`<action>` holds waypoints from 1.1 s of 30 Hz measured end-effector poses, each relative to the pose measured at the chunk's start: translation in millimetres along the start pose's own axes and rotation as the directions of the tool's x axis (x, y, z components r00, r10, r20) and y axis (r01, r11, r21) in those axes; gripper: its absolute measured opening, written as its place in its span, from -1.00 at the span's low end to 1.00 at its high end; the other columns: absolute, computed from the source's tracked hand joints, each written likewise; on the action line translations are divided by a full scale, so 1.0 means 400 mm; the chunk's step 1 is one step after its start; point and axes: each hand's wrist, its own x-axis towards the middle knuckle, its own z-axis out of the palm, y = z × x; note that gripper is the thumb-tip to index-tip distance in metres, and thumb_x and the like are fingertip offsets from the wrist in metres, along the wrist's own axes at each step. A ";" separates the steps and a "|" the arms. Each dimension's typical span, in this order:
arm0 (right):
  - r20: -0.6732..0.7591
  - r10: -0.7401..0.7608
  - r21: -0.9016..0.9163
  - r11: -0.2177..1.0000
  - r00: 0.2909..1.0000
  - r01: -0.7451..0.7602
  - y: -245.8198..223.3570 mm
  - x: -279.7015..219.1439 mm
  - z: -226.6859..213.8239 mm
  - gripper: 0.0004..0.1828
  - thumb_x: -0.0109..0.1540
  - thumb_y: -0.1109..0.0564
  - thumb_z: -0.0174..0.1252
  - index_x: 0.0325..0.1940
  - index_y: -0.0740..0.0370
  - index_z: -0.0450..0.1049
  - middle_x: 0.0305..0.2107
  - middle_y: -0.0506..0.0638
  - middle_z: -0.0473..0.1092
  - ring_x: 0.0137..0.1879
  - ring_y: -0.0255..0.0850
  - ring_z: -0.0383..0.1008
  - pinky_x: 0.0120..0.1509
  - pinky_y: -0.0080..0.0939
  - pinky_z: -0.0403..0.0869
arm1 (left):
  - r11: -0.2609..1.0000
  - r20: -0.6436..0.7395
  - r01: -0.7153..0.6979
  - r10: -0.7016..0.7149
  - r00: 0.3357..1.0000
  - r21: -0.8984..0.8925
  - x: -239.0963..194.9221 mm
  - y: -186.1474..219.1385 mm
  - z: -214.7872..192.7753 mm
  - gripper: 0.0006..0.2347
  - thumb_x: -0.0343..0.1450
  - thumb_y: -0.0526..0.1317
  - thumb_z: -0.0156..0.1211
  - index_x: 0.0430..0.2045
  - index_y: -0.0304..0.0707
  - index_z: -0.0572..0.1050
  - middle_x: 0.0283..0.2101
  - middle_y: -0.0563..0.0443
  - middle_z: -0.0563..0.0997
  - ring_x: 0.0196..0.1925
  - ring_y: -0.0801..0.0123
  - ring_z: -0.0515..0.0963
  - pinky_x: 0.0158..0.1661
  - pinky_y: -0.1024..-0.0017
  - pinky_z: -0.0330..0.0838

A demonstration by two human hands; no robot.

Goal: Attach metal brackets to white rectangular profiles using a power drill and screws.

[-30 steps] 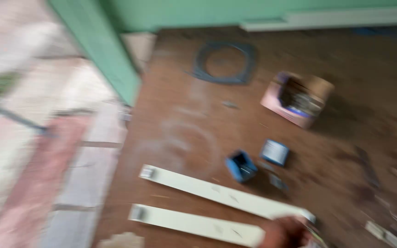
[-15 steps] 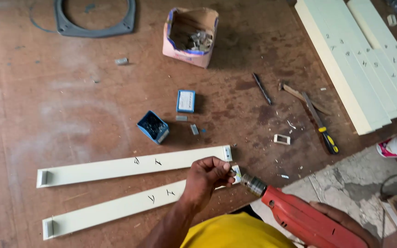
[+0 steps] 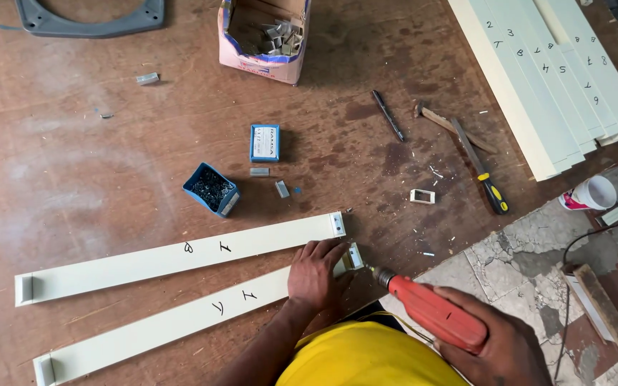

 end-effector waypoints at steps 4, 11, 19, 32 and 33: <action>0.048 -0.048 -0.099 0.994 0.998 0.053 0.054 0.023 0.023 -0.14 -0.10 0.14 0.55 0.29 -0.08 0.48 0.11 -0.06 0.58 0.18 -0.28 0.58 0.27 -0.22 0.46 | 0.998 0.005 0.059 -0.059 0.998 -0.031 0.003 0.003 0.010 -0.50 0.35 0.08 0.30 0.17 0.00 0.47 0.20 0.10 0.49 0.22 0.24 0.39 0.22 0.21 0.25; 0.059 0.012 -0.070 0.998 0.998 -0.008 0.035 0.030 0.026 -0.19 -0.05 0.17 0.51 0.30 -0.04 0.50 0.02 -0.04 0.60 0.16 -0.24 0.65 0.27 -0.21 0.54 | 0.996 0.011 0.087 -0.087 0.996 0.036 0.010 -0.008 0.029 -0.51 0.37 0.13 0.25 0.16 0.01 0.49 0.18 0.14 0.50 0.17 0.26 0.39 0.17 0.23 0.26; 0.095 -0.028 -0.108 0.993 0.995 0.038 0.062 0.057 0.028 -0.13 -0.07 0.19 0.51 0.34 -0.03 0.46 0.14 -0.03 0.56 0.24 -0.23 0.60 0.32 -0.16 0.49 | 0.991 0.037 0.091 -0.095 0.995 0.095 0.014 -0.016 0.037 -0.52 0.38 0.16 0.22 0.16 0.05 0.48 0.21 0.16 0.49 0.16 0.26 0.37 0.16 0.21 0.25; 0.237 -0.088 -0.433 0.882 0.968 0.186 -0.039 0.096 0.009 -0.12 0.02 -0.18 0.48 0.42 -0.19 0.38 0.18 -0.15 0.54 0.22 -0.20 0.61 0.31 -0.14 0.53 | 0.998 -0.120 -0.003 0.010 0.993 0.061 0.010 -0.035 0.053 -0.54 0.38 0.14 0.25 0.09 -0.05 0.56 0.14 0.11 0.58 0.06 0.19 0.43 0.09 0.21 0.32; 0.257 -0.139 -0.386 0.892 0.956 0.234 -0.038 0.099 0.004 -0.13 0.02 -0.17 0.47 0.41 -0.17 0.40 0.16 -0.11 0.54 0.22 -0.20 0.62 0.30 -0.14 0.54 | 0.999 -0.129 -0.008 0.014 0.992 0.053 0.008 -0.030 0.046 -0.53 0.38 0.16 0.25 0.09 -0.07 0.57 0.13 0.10 0.58 0.05 0.19 0.43 0.08 0.21 0.33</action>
